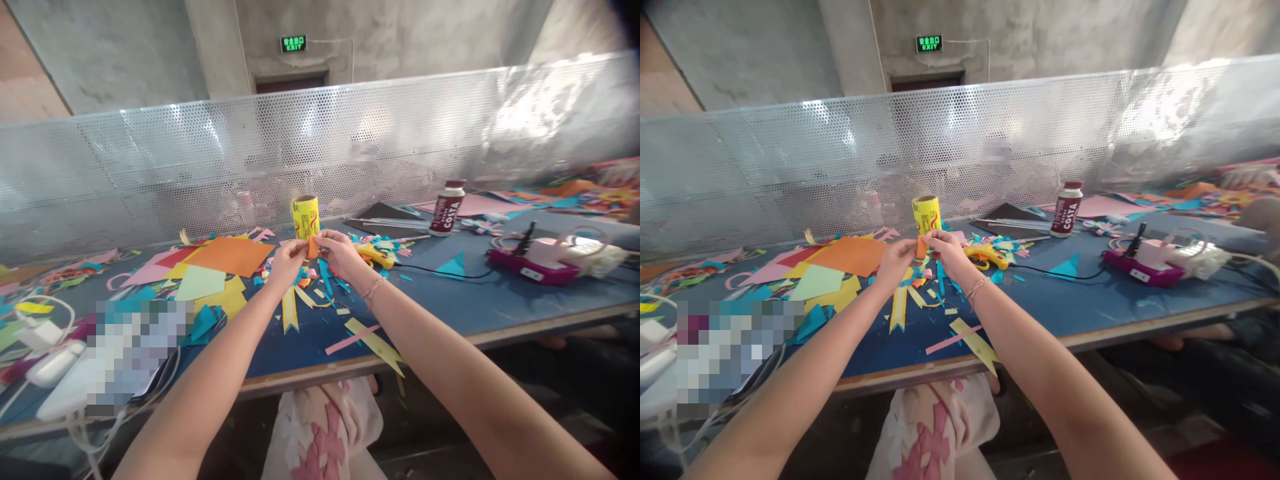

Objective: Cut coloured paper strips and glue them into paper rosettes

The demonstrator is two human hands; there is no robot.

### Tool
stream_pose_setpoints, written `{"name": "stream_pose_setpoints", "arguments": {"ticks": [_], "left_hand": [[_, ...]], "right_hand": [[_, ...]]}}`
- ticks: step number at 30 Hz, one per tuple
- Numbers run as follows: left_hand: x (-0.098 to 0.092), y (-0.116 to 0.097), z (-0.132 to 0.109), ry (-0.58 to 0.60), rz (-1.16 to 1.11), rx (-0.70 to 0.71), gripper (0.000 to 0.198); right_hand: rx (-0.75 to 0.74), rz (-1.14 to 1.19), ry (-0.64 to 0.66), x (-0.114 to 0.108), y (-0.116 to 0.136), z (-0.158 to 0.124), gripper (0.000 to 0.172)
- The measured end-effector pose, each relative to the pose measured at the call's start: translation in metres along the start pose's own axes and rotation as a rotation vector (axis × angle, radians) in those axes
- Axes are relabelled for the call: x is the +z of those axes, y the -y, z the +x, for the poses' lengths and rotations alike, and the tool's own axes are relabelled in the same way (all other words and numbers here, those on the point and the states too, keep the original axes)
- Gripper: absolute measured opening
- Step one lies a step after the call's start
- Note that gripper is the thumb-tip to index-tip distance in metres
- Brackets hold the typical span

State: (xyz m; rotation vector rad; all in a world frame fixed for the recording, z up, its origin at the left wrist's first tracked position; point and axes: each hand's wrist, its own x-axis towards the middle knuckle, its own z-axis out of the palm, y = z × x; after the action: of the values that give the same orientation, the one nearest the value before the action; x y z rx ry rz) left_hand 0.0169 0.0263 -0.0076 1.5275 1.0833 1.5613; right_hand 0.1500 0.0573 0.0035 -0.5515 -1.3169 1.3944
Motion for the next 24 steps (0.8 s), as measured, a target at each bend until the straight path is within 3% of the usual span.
{"name": "stream_pose_setpoints", "arguments": {"ticks": [24], "left_hand": [[0.0009, -0.0024, -0.0023, 0.016, -0.006, 0.012, 0.018]], "right_hand": [[-0.025, -0.058, 0.032, 0.0004, -0.0069, 0.0021, 0.037]]}}
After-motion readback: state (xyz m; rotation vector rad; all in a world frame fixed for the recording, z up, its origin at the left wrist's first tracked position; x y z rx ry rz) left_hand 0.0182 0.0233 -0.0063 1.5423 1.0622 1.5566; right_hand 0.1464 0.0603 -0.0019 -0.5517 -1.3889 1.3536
